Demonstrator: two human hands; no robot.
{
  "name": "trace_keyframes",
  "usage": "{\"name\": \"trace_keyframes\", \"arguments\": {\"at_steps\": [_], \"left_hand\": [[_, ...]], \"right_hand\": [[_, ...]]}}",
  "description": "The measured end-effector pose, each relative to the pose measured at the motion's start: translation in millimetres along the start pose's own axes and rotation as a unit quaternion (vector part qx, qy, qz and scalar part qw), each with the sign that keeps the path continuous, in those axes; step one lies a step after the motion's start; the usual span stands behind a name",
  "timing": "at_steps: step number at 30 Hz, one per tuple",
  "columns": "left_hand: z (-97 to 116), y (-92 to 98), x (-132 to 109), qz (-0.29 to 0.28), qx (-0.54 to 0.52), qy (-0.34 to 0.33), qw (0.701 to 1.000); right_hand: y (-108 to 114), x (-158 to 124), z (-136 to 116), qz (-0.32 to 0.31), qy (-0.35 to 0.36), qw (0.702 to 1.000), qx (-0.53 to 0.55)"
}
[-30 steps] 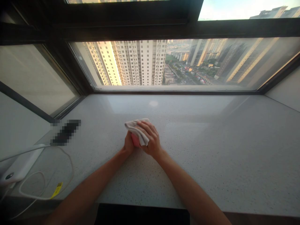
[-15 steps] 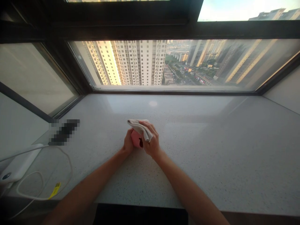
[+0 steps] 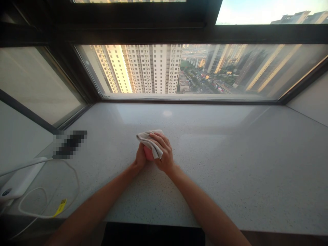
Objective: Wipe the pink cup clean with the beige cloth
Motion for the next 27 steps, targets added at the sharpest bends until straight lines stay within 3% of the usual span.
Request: {"name": "trace_keyframes", "arguments": {"at_steps": [3, 6, 9, 18, 23, 27], "left_hand": [[-4.2, 1.7, 4.2, -0.025, -0.165, 0.058, 0.984], [-2.1, -0.1, 2.1, -0.043, -0.240, 0.063, 0.968], [0.5, -1.8, 0.1, -0.050, -0.237, 0.052, 0.969], [-0.7, 0.2, 0.0, -0.059, -0.214, 0.047, 0.974], [1.1, 0.9, 1.2, -0.066, -0.229, 0.058, 0.969], [7.6, 1.0, 3.2, -0.066, -0.262, 0.047, 0.962]], "right_hand": [[-2.5, -0.8, 7.2, 0.022, -0.088, 0.994, 0.060], [-5.7, -6.0, 22.3, 0.058, -0.189, 0.974, 0.110], [-8.8, -12.2, 37.8, 0.084, -0.257, 0.953, 0.138], [-7.6, -19.0, 55.9, 0.118, -0.368, 0.906, 0.175], [-4.5, -22.4, 73.3, 0.107, -0.457, 0.870, 0.154], [2.2, -24.0, 72.9, 0.162, -0.462, 0.864, 0.115]]}}
Point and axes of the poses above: each hand's wrist, its own x-axis towards the middle knuckle, its own y-axis out of the back of the hand, z = x × y, the point moved 4 cm from there along x, towards the middle knuckle, and after that the axes turned 7 degrees about -y, right-handed, at the moved point
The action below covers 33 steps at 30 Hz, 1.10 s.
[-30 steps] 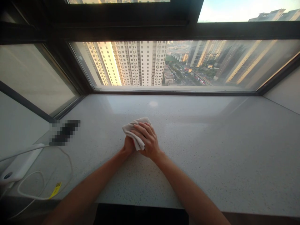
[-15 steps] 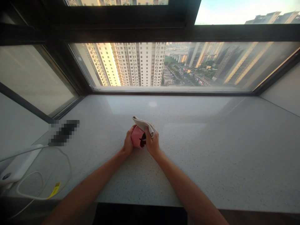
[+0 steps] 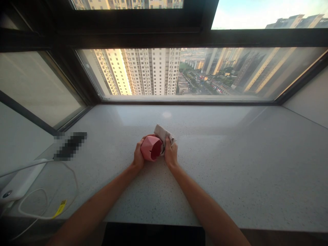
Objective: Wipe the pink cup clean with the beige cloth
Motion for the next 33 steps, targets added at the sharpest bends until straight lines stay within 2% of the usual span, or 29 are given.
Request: {"name": "trace_keyframes", "arguments": {"at_steps": [3, 5, 7, 9, 11, 14, 18, 22, 33], "left_hand": [[2.5, -1.7, -0.4, -0.009, -0.008, 0.003, 1.000], [2.6, -1.1, -0.7, -0.005, -0.018, 0.011, 1.000], [3.3, 1.1, 0.0, 0.009, -0.036, 0.003, 0.999], [3.9, 3.7, 1.4, 0.021, -0.047, -0.010, 0.999], [3.4, 4.8, 2.4, 0.023, -0.037, -0.008, 0.999], [4.7, 2.6, 0.4, 0.004, 0.041, -0.014, 0.999], [13.1, -4.9, -8.8, -0.068, 0.165, -0.094, 0.980], [13.2, -5.7, -14.4, -0.125, 0.255, -0.129, 0.950], [1.1, 1.5, -3.9, -0.125, 0.247, -0.094, 0.956]], "right_hand": [[4.0, -8.0, -11.2, 0.024, 0.081, 0.996, 0.016], [-0.2, -16.8, -23.6, -0.042, 0.189, 0.981, -0.001], [-7.0, -27.7, -34.2, -0.131, 0.297, 0.945, -0.029], [-9.8, -34.6, -39.5, -0.169, 0.357, 0.918, -0.046], [-7.6, -35.0, -41.1, -0.156, 0.372, 0.913, -0.057], [0.1, -32.1, -42.7, -0.128, 0.382, 0.910, -0.094], [14.6, -29.2, -48.7, -0.075, 0.432, 0.887, -0.144], [20.6, -24.9, -50.1, -0.065, 0.478, 0.858, -0.177], [17.4, -14.5, -43.0, -0.097, 0.462, 0.859, -0.200]]}}
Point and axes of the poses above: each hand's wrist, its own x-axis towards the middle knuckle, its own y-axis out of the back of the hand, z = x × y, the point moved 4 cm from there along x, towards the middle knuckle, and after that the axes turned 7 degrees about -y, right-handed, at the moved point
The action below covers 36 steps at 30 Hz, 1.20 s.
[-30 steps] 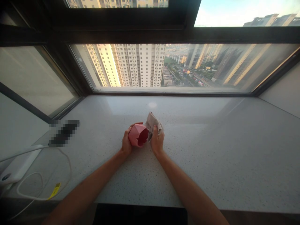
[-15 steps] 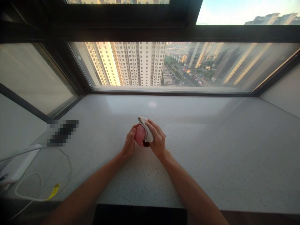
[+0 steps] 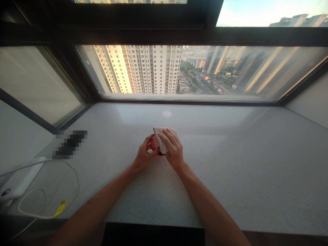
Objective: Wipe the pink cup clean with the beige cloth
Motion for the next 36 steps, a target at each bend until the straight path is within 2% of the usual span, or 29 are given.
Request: {"name": "trace_keyframes", "arguments": {"at_steps": [10, 16, 22, 25, 28, 31, 34, 36], "left_hand": [[0.1, 2.9, 1.4, 0.004, -0.041, 0.012, 0.999], [1.2, 7.2, 2.3, -0.003, -0.069, 0.011, 0.998], [12.4, 8.2, 3.1, -0.018, -0.042, -0.015, 0.999], [16.1, 6.4, 2.7, -0.007, 0.007, -0.043, 0.999], [10.5, 6.3, 1.4, 0.006, 0.036, -0.034, 0.999], [2.6, 8.7, 0.3, 0.024, 0.037, -0.022, 0.999], [1.4, 10.3, -0.4, 0.042, 0.040, -0.012, 0.998], [5.2, 9.8, -0.9, 0.046, 0.049, -0.004, 0.998]], "right_hand": [[-7.3, 0.7, 6.9, -0.001, -0.002, 1.000, 0.026], [-6.6, 4.1, 1.4, -0.009, -0.024, 0.998, 0.066], [-4.6, 3.4, 0.9, 0.016, -0.102, 0.988, 0.118], [-6.5, 3.8, -7.1, -0.015, -0.054, 0.995, 0.079], [-8.8, 4.3, -22.3, -0.070, 0.038, 0.997, 0.021], [-12.1, 3.1, -34.1, -0.123, 0.095, 0.987, -0.028], [-16.2, 0.9, -35.3, -0.144, 0.103, 0.984, -0.034], [-17.0, 0.8, -27.9, -0.108, 0.057, 0.993, -0.008]]}}
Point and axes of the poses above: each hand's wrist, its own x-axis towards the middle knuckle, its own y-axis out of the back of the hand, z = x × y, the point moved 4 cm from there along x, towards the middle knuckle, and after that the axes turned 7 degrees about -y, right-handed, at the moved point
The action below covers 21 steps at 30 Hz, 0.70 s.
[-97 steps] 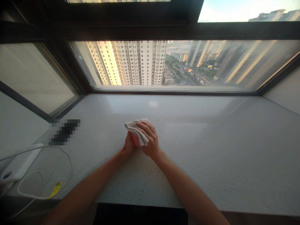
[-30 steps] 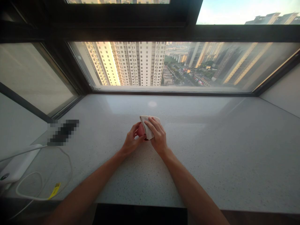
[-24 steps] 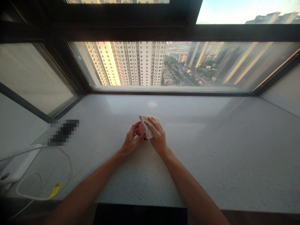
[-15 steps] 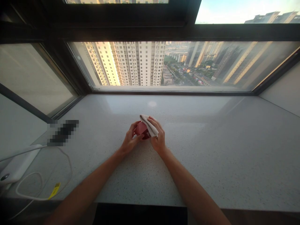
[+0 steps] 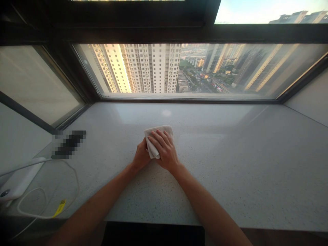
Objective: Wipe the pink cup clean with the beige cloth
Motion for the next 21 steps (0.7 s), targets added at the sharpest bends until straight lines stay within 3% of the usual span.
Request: {"name": "trace_keyframes", "arguments": {"at_steps": [3, 5, 10, 12, 15, 17, 21], "left_hand": [[6.9, -1.1, -0.5, -0.009, 0.037, 0.002, 0.999], [7.3, -1.4, -0.5, -0.015, 0.057, -0.006, 0.998], [-2.7, -0.8, 0.5, -0.012, 0.006, -0.018, 1.000], [-2.3, -0.7, 0.4, -0.002, 0.003, -0.015, 1.000], [4.4, -1.2, -0.3, 0.003, 0.036, -0.006, 0.999], [7.9, -2.0, -0.9, -0.012, 0.066, -0.002, 0.998], [3.9, -0.2, -1.6, -0.012, 0.061, 0.004, 0.998]], "right_hand": [[1.1, -3.2, 17.4, 0.089, -0.128, 0.986, 0.061], [1.4, -4.9, 19.4, 0.101, -0.152, 0.981, 0.064], [-1.8, -3.4, -9.3, 0.010, 0.017, 1.000, 0.001], [-2.5, -2.4, -10.5, 0.024, 0.008, 1.000, 0.007], [-0.6, -3.3, 4.1, 0.099, -0.109, 0.988, 0.043], [0.0, -5.4, 9.3, 0.111, -0.140, 0.983, 0.050], [-3.1, -5.5, -6.7, 0.026, -0.016, 1.000, -0.004]]}}
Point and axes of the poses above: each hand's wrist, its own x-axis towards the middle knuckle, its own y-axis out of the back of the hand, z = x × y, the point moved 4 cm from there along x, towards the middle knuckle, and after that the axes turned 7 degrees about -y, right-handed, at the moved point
